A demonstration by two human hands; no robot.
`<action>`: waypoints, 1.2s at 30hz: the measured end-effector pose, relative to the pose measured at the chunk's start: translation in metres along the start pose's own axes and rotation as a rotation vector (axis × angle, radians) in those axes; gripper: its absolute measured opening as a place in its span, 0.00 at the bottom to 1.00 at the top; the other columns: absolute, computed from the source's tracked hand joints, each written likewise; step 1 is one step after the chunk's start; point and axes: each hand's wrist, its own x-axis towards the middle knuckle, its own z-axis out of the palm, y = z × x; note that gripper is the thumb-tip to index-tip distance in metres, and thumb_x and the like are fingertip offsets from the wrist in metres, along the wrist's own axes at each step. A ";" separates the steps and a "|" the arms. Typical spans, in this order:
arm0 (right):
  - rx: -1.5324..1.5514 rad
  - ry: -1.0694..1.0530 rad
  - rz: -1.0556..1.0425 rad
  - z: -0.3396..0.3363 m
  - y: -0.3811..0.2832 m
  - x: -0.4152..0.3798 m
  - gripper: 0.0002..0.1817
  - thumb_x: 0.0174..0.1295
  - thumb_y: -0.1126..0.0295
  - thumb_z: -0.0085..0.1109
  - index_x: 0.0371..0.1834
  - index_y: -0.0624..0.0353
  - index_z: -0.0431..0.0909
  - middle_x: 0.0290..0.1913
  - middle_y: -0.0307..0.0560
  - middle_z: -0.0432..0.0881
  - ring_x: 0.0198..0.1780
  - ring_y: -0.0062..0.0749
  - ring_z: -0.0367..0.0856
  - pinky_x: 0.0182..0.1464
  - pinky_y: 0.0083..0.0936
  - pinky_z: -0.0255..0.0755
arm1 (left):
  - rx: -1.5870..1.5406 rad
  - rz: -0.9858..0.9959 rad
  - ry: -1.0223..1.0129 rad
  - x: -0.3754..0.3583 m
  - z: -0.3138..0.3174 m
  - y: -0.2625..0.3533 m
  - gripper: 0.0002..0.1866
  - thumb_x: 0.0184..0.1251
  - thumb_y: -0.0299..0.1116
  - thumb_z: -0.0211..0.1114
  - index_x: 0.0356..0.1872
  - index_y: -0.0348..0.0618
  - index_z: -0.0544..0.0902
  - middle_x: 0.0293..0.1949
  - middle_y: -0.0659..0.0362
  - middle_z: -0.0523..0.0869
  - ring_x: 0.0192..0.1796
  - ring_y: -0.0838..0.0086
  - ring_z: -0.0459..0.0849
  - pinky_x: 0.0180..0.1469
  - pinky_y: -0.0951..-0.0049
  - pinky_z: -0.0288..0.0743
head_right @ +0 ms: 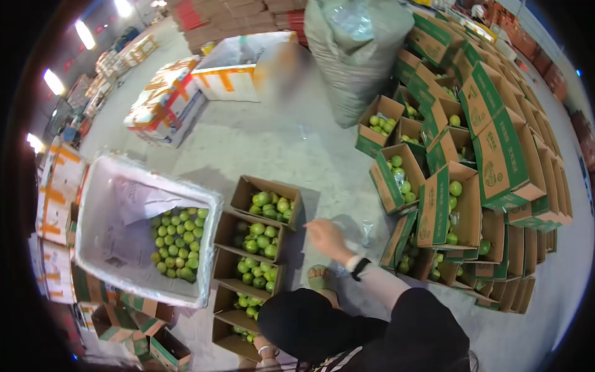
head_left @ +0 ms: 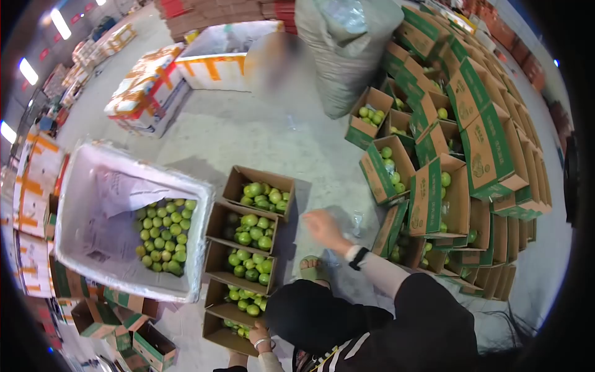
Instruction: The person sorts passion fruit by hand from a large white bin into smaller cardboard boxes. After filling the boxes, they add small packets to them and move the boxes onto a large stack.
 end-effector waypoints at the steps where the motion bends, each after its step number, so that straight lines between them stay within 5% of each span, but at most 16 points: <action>1: 0.277 0.071 0.481 -0.005 0.044 -0.019 0.12 0.62 0.67 0.57 0.46 0.58 0.79 0.43 0.55 0.82 0.46 0.51 0.81 0.51 0.43 0.74 | 0.075 0.017 -0.066 0.007 -0.001 -0.007 0.33 0.68 0.54 0.48 0.29 0.26 0.84 0.30 0.34 0.84 0.37 0.39 0.83 0.42 0.47 0.76; 2: -0.105 0.151 0.531 -0.009 0.110 -0.042 0.13 0.61 0.65 0.57 0.46 0.60 0.78 0.43 0.56 0.83 0.44 0.54 0.82 0.49 0.43 0.75 | 0.110 -0.014 -0.212 0.010 -0.014 -0.010 0.31 0.70 0.52 0.46 0.35 0.31 0.85 0.34 0.35 0.85 0.42 0.40 0.83 0.46 0.47 0.76; 3: -0.168 0.096 0.784 -0.028 0.143 -0.060 0.19 0.60 0.61 0.59 0.47 0.64 0.76 0.42 0.59 0.83 0.46 0.57 0.81 0.49 0.42 0.75 | 0.128 -0.016 -0.214 0.018 -0.018 -0.012 0.31 0.70 0.52 0.46 0.35 0.31 0.85 0.34 0.35 0.85 0.42 0.40 0.83 0.46 0.47 0.76; 5: -0.406 0.008 0.898 -0.039 0.208 -0.092 0.24 0.57 0.57 0.61 0.47 0.68 0.75 0.42 0.63 0.83 0.46 0.58 0.82 0.47 0.42 0.76 | 0.211 0.053 -0.395 0.047 0.006 -0.054 0.28 0.71 0.52 0.43 0.45 0.38 0.83 0.44 0.38 0.84 0.49 0.43 0.82 0.52 0.49 0.75; 7: -0.395 0.041 0.964 -0.034 0.209 -0.073 0.27 0.53 0.56 0.63 0.46 0.71 0.74 0.42 0.67 0.82 0.46 0.58 0.82 0.46 0.44 0.76 | 0.374 -0.024 -0.549 0.089 0.050 -0.105 0.28 0.73 0.52 0.39 0.55 0.44 0.80 0.53 0.42 0.82 0.56 0.46 0.80 0.56 0.51 0.74; 10: -0.340 -0.037 1.131 -0.028 0.181 -0.089 0.24 0.51 0.58 0.64 0.45 0.68 0.77 0.41 0.64 0.83 0.43 0.58 0.83 0.44 0.45 0.76 | 0.420 0.144 -0.579 0.058 -0.008 -0.057 0.27 0.71 0.54 0.42 0.56 0.47 0.79 0.54 0.41 0.81 0.56 0.45 0.79 0.55 0.50 0.74; 14: -0.335 -0.265 0.859 -0.007 0.136 -0.116 0.18 0.50 0.59 0.65 0.40 0.59 0.80 0.45 0.56 0.80 0.51 0.52 0.78 0.52 0.41 0.73 | 0.614 0.330 -0.639 0.018 -0.058 0.014 0.27 0.69 0.56 0.46 0.58 0.50 0.77 0.55 0.40 0.80 0.56 0.44 0.79 0.55 0.49 0.74; 15: -0.434 -0.249 0.676 0.002 0.127 -0.127 0.17 0.49 0.60 0.66 0.38 0.59 0.79 0.44 0.55 0.78 0.51 0.52 0.76 0.52 0.41 0.72 | 0.482 0.170 -0.556 0.006 -0.069 0.026 0.27 0.67 0.57 0.47 0.52 0.48 0.80 0.50 0.38 0.81 0.53 0.43 0.80 0.54 0.50 0.74; 20: -0.445 -0.140 0.683 0.025 0.079 -0.128 0.23 0.48 0.56 0.68 0.43 0.60 0.79 0.46 0.53 0.77 0.56 0.50 0.72 0.53 0.42 0.72 | 0.273 -0.122 -0.378 0.012 -0.035 -0.005 0.31 0.65 0.59 0.49 0.39 0.38 0.85 0.44 0.36 0.83 0.51 0.42 0.81 0.53 0.52 0.74; 23: -0.469 -0.271 0.687 0.029 0.090 -0.145 0.25 0.46 0.52 0.70 0.40 0.60 0.80 0.46 0.53 0.77 0.54 0.49 0.74 0.52 0.43 0.72 | 0.249 -0.121 -0.352 0.015 -0.019 -0.025 0.31 0.65 0.60 0.50 0.39 0.37 0.85 0.43 0.36 0.84 0.49 0.43 0.82 0.52 0.52 0.75; 25: -0.463 -0.591 0.737 0.033 0.098 -0.141 0.22 0.46 0.53 0.70 0.36 0.60 0.82 0.45 0.53 0.77 0.52 0.49 0.75 0.50 0.43 0.73 | 0.227 -0.103 -0.329 0.018 -0.010 -0.030 0.32 0.65 0.60 0.50 0.38 0.37 0.85 0.42 0.36 0.84 0.49 0.43 0.82 0.51 0.52 0.75; 28: -0.395 -0.331 0.521 0.032 0.102 -0.112 0.16 0.49 0.59 0.67 0.34 0.61 0.83 0.46 0.55 0.77 0.53 0.49 0.73 0.51 0.43 0.72 | 0.207 -0.087 -0.304 0.013 -0.002 -0.037 0.32 0.64 0.60 0.51 0.38 0.36 0.85 0.40 0.37 0.84 0.47 0.44 0.83 0.51 0.51 0.75; 33: -0.611 -0.165 0.445 0.067 0.160 -0.089 0.11 0.52 0.70 0.60 0.37 0.62 0.83 0.52 0.55 0.72 0.57 0.50 0.70 0.56 0.40 0.72 | 0.188 0.011 -0.212 0.008 -0.009 -0.027 0.33 0.64 0.61 0.51 0.37 0.35 0.86 0.38 0.38 0.85 0.45 0.45 0.84 0.49 0.51 0.76; 36: -0.553 -0.233 0.386 0.061 0.134 -0.057 0.10 0.49 0.71 0.62 0.35 0.60 0.83 0.41 0.58 0.77 0.44 0.52 0.77 0.48 0.41 0.75 | 0.226 0.102 -0.057 -0.009 -0.061 0.017 0.33 0.64 0.61 0.52 0.36 0.34 0.86 0.36 0.38 0.85 0.44 0.45 0.85 0.48 0.51 0.77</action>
